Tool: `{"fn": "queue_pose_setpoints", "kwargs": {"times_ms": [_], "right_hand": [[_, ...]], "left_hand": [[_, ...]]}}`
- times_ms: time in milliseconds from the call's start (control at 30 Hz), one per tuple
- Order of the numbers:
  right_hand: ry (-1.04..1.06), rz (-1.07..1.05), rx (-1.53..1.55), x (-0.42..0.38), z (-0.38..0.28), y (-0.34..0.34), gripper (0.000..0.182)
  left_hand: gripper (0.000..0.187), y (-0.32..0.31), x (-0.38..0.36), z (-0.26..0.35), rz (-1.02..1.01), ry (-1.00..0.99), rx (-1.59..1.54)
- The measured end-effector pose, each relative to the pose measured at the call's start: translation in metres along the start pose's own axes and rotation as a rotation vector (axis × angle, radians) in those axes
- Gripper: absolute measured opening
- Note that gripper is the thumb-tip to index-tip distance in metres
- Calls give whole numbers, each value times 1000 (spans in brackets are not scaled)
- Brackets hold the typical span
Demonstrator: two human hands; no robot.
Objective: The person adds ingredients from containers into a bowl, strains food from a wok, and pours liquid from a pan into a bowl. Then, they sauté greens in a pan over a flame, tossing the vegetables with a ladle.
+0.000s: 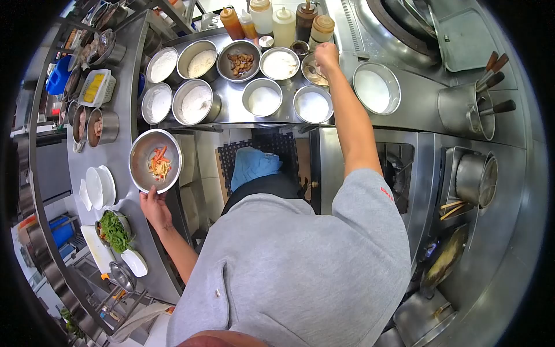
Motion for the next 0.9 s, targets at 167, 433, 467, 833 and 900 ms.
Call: {"fn": "queue_pose_setpoints", "kwargs": {"times_ms": [167,433,467,833,900], "right_hand": [[-26,39,180,-5,-4,9,6],[-13,74,212,-28,-24,17,3],[-3,70,200,-29,-26,17,3],[146,-62,434,-103,-84,61,15],[271,-139,477,-144,-107,60,19]], "left_hand": [[12,-3,2,-6,-26,29,26],[10,-30,-2,4,-82,8,16],[10,-29,0,3,-103,12,29],[22,-113,11,-17,-331,157,60],[22,-141,8,-13,-417,219,-18]]}}
Point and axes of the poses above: each hand's wrist, its own x-axis towards the middle knuckle, its own y-axis out of the back of the hand, z = x × y, the point moved 2 cm from there along x, towards the middle knuckle, and after that the axes turned 4 degrees about y, right-handed, at the moved point
